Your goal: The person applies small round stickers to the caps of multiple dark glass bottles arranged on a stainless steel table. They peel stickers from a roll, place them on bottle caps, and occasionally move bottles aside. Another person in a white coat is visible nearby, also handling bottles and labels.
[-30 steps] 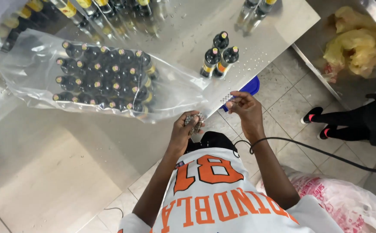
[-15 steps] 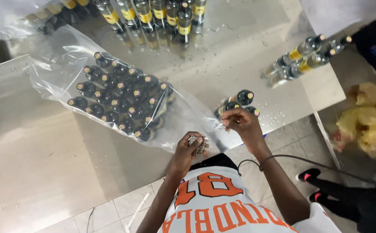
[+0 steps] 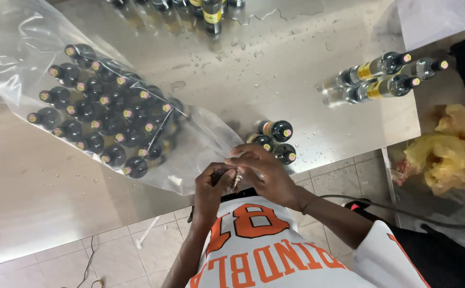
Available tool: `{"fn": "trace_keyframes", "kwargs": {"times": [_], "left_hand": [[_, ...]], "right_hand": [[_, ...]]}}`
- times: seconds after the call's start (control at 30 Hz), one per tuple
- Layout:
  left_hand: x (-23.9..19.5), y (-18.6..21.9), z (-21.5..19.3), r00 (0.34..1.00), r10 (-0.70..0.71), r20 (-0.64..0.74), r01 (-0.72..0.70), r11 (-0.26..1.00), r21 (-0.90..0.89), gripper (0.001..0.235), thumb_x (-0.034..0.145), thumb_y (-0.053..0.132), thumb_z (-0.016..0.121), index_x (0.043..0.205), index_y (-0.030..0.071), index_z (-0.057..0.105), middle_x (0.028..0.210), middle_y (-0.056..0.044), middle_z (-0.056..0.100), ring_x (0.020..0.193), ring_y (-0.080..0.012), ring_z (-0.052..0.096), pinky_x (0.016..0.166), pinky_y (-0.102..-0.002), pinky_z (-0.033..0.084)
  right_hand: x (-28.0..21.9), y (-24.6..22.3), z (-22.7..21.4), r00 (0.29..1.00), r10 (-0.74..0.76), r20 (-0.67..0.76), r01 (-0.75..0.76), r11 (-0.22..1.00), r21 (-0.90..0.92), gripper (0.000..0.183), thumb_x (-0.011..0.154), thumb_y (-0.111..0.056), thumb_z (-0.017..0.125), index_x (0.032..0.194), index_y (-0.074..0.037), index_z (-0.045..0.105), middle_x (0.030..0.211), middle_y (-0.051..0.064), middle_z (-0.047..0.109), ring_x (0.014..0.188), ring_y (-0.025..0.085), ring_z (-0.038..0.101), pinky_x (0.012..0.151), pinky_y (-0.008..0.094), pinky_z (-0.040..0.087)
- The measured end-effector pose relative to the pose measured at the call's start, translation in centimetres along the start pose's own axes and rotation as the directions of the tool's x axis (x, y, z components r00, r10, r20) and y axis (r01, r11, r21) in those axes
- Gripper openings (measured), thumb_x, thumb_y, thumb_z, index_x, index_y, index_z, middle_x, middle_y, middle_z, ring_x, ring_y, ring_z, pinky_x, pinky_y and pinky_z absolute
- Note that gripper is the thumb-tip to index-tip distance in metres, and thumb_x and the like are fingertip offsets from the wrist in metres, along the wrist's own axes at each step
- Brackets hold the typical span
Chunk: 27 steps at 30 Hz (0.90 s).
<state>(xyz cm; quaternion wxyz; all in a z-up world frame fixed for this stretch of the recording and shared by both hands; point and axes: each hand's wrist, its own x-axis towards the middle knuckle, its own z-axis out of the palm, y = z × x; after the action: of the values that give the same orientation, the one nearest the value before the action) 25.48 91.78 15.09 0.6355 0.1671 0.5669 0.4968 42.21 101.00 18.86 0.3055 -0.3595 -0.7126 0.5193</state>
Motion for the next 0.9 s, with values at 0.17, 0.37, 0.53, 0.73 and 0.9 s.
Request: {"fn": "trace_keyframes", "kwargs": {"times": [0.17, 0.37, 0.53, 0.73, 0.9], "left_hand": [[-1.9, 0.0, -2.3, 0.996, 0.074, -0.054, -0.036, 0.855, 0.518, 0.016, 0.098, 0.011, 0.079, 0.113, 0.012, 0.085, 0.069, -0.013, 0.075, 0.058, -0.0204, 0.071, 0.055, -0.034, 0.054], [-3.1, 0.8, -2.5, 0.978, 0.155, 0.140, -0.204, 0.562, 0.801, 0.016, 0.104, 0.023, 0.075, 0.116, 0.014, 0.080, 0.090, -0.011, 0.080, 0.084, -0.0349, 0.080, 0.075, -0.045, 0.064], [-4.1, 3.5, -4.0, 0.971, 0.119, 0.209, -0.235, 0.657, 0.716, 0.033, 0.102, 0.024, 0.074, 0.133, 0.015, 0.078, 0.100, -0.007, 0.084, 0.091, -0.0237, 0.080, 0.081, -0.037, 0.064], [-6.1, 5.0, -7.4, 0.990, 0.046, 0.130, -0.121, 0.746, 0.655, 0.030, 0.098, 0.023, 0.074, 0.125, 0.014, 0.082, 0.112, -0.001, 0.089, 0.100, -0.0124, 0.084, 0.091, -0.026, 0.066], [-7.3, 4.3, -10.5, 0.981, 0.067, 0.183, -0.167, 0.773, 0.612, 0.030, 0.098, 0.021, 0.073, 0.126, 0.012, 0.081, 0.106, -0.006, 0.089, 0.096, -0.0154, 0.086, 0.087, -0.027, 0.070]], "right_hand": [[-1.8, 0.7, 0.8, 0.941, -0.260, 0.217, 0.315, 0.905, -0.284, 0.038, 0.099, 0.001, 0.074, 0.134, -0.012, 0.076, 0.121, 0.013, 0.070, 0.108, 0.033, 0.073, 0.086, 0.046, 0.064], [-3.0, -0.3, 1.2, 0.953, -0.177, 0.245, 0.266, 0.878, -0.397, 0.029, 0.102, 0.001, 0.069, 0.127, -0.011, 0.078, 0.094, 0.012, 0.075, 0.088, 0.030, 0.077, 0.078, 0.040, 0.065], [-5.4, 1.9, 2.1, 0.990, -0.140, 0.009, 0.130, 0.894, -0.429, 0.023, 0.101, -0.006, 0.077, 0.124, -0.010, 0.079, 0.093, 0.006, 0.081, 0.083, 0.024, 0.078, 0.074, 0.037, 0.062], [-7.8, 0.5, 2.5, 0.898, 0.067, -0.435, -0.159, 0.971, -0.179, 0.025, 0.098, -0.006, 0.083, 0.122, -0.004, 0.079, 0.101, 0.007, 0.086, 0.094, 0.017, 0.084, 0.086, 0.029, 0.070], [-10.1, 4.0, 0.1, 0.725, 0.134, -0.675, -0.290, 0.949, -0.123, 0.025, 0.102, -0.008, 0.081, 0.127, -0.007, 0.077, 0.112, 0.009, 0.084, 0.100, 0.017, 0.084, 0.085, 0.027, 0.071]]}}
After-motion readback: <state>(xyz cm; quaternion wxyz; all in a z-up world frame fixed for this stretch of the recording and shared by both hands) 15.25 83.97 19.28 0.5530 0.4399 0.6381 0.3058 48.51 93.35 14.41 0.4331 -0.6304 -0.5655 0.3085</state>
